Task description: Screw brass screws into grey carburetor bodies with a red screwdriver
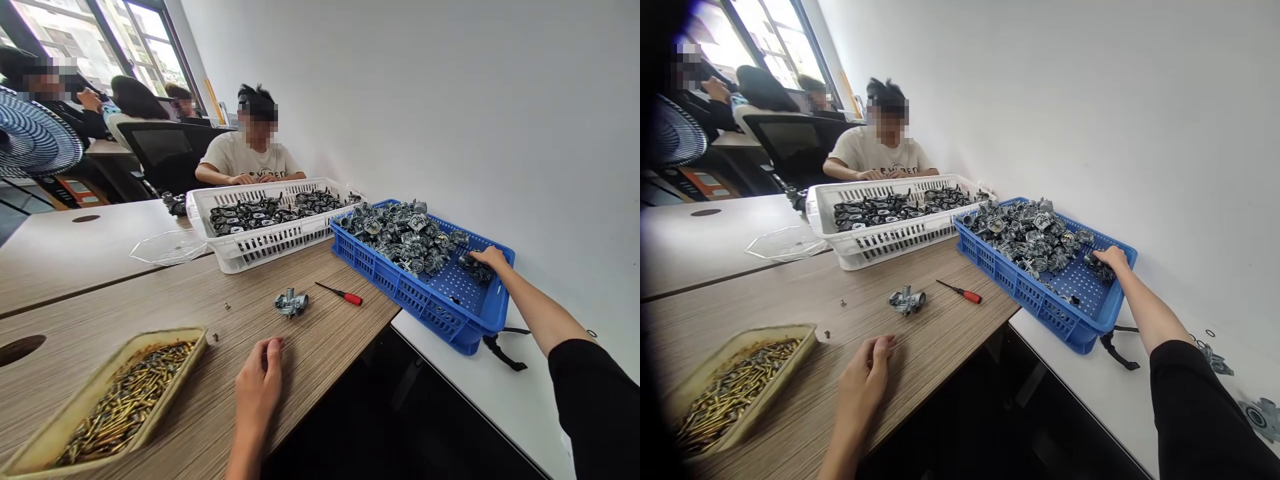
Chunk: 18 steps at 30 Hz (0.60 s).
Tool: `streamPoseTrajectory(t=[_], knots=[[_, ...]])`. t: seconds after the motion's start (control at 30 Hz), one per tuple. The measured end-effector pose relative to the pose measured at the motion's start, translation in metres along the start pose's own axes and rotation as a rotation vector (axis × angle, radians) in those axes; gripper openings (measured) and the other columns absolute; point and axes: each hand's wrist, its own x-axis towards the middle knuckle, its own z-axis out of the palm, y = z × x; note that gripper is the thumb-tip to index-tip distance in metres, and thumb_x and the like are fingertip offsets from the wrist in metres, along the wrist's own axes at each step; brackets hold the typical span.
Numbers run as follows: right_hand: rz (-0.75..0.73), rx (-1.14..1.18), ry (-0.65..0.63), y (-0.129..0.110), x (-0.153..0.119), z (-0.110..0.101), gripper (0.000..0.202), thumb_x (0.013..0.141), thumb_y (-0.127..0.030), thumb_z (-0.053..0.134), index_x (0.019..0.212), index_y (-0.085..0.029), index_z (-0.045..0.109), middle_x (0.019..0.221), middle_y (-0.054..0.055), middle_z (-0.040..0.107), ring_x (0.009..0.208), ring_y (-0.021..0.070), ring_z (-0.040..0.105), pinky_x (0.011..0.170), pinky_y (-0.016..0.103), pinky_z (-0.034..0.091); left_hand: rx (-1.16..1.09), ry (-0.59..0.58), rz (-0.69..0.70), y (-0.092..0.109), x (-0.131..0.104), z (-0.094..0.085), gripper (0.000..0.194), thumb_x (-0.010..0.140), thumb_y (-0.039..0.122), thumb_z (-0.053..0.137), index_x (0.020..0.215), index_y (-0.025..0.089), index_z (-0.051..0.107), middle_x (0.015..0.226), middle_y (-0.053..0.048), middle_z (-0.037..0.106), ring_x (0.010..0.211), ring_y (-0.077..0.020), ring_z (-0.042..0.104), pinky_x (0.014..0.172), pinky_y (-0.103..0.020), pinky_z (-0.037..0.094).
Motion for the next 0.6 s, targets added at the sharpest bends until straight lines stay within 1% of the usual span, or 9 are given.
streamPoseTrajectory(t=[0.07, 0.13, 0.23, 0.3, 0.4, 0.47, 0.53, 0.6], knots=[[0.068, -0.032, -0.044, -0.003, -0.003, -0.005, 0.075, 0.080, -0.060, 0.070, 0.119, 0.004, 0.068, 0.114, 0.035, 0.068, 0.111, 0.0437, 0.067, 0.091, 0.051, 0.055, 0.002, -0.006, -0.014, 0.002, 0.000, 0.000, 0.039, 0.095, 0.053, 0.039, 0.095, 0.025, 0.067, 0.101, -0.005, 0.078, 0.095, -0.0252, 0.072, 0.083, -0.035, 0.052], [0.085, -0.049, -0.070, -0.008, -0.008, -0.011, 0.071, 0.081, -0.058, 0.069, 0.118, 0.003, 0.069, 0.116, 0.034, 0.068, 0.112, 0.0429, 0.067, 0.092, 0.048, 0.054, 0.001, -0.009, -0.011, 0.003, -0.001, -0.001, 0.039, 0.096, 0.052, 0.039, 0.095, 0.025, 0.067, 0.102, -0.006, 0.078, 0.095, -0.0254, 0.072, 0.083, -0.035, 0.051], [0.054, -0.054, -0.058, -0.020, -0.020, -0.026, 0.072, 0.084, -0.058, 0.066, 0.123, 0.002, 0.065, 0.119, 0.033, 0.068, 0.113, 0.0418, 0.067, 0.092, 0.045, 0.053, -0.018, -0.006, 0.010, 0.003, -0.002, -0.002, 0.039, 0.096, 0.052, 0.039, 0.095, 0.024, 0.067, 0.102, -0.007, 0.078, 0.095, -0.0250, 0.072, 0.082, -0.033, 0.051], [-0.002, -0.047, -0.004, -0.032, -0.032, -0.039, 0.076, 0.084, -0.061, 0.063, 0.130, 0.000, 0.060, 0.119, 0.032, 0.069, 0.112, 0.0415, 0.067, 0.090, 0.045, 0.053, -0.033, -0.006, 0.023, 0.003, -0.002, -0.002, 0.039, 0.096, 0.052, 0.040, 0.094, 0.024, 0.066, 0.100, -0.006, 0.078, 0.094, -0.0245, 0.072, 0.081, -0.032, 0.051], [-0.199, 0.018, 0.130, -0.058, -0.060, -0.064, 0.082, 0.084, -0.065, 0.061, 0.140, -0.006, 0.051, 0.120, 0.026, 0.070, 0.112, 0.0394, 0.067, 0.092, 0.044, 0.052, -0.045, -0.001, 0.034, 0.001, 0.000, 0.000, 0.039, 0.096, 0.053, 0.040, 0.093, 0.024, 0.066, 0.096, -0.006, 0.078, 0.091, -0.0237, 0.071, 0.079, -0.031, 0.050], [-0.360, 0.100, 0.205, -0.081, -0.086, -0.081, 0.082, 0.084, -0.066, 0.060, 0.142, -0.011, 0.048, 0.122, 0.023, 0.071, 0.113, 0.0374, 0.067, 0.094, 0.042, 0.051, -0.059, 0.007, 0.040, 0.001, 0.000, 0.001, 0.039, 0.095, 0.053, 0.040, 0.091, 0.024, 0.065, 0.093, -0.005, 0.077, 0.089, -0.0235, 0.070, 0.078, -0.031, 0.050], [-0.522, 0.199, 0.238, -0.107, -0.119, -0.096, 0.081, 0.084, -0.066, 0.061, 0.144, -0.014, 0.046, 0.126, 0.020, 0.070, 0.114, 0.0362, 0.067, 0.095, 0.042, 0.051, -0.089, 0.015, 0.048, 0.003, -0.001, 0.001, 0.039, 0.095, 0.052, 0.039, 0.089, 0.024, 0.065, 0.091, -0.005, 0.077, 0.087, -0.0233, 0.070, 0.079, -0.031, 0.050], [-0.668, 0.293, 0.242, -0.134, -0.156, -0.105, 0.081, 0.084, -0.065, 0.063, 0.146, -0.017, 0.045, 0.131, 0.019, 0.068, 0.118, 0.0366, 0.065, 0.099, 0.043, 0.050, -0.136, 0.022, 0.060, 0.006, -0.002, 0.001, 0.039, 0.095, 0.052, 0.039, 0.089, 0.023, 0.064, 0.091, -0.006, 0.076, 0.086, -0.0229, 0.069, 0.080, -0.032, 0.050]])
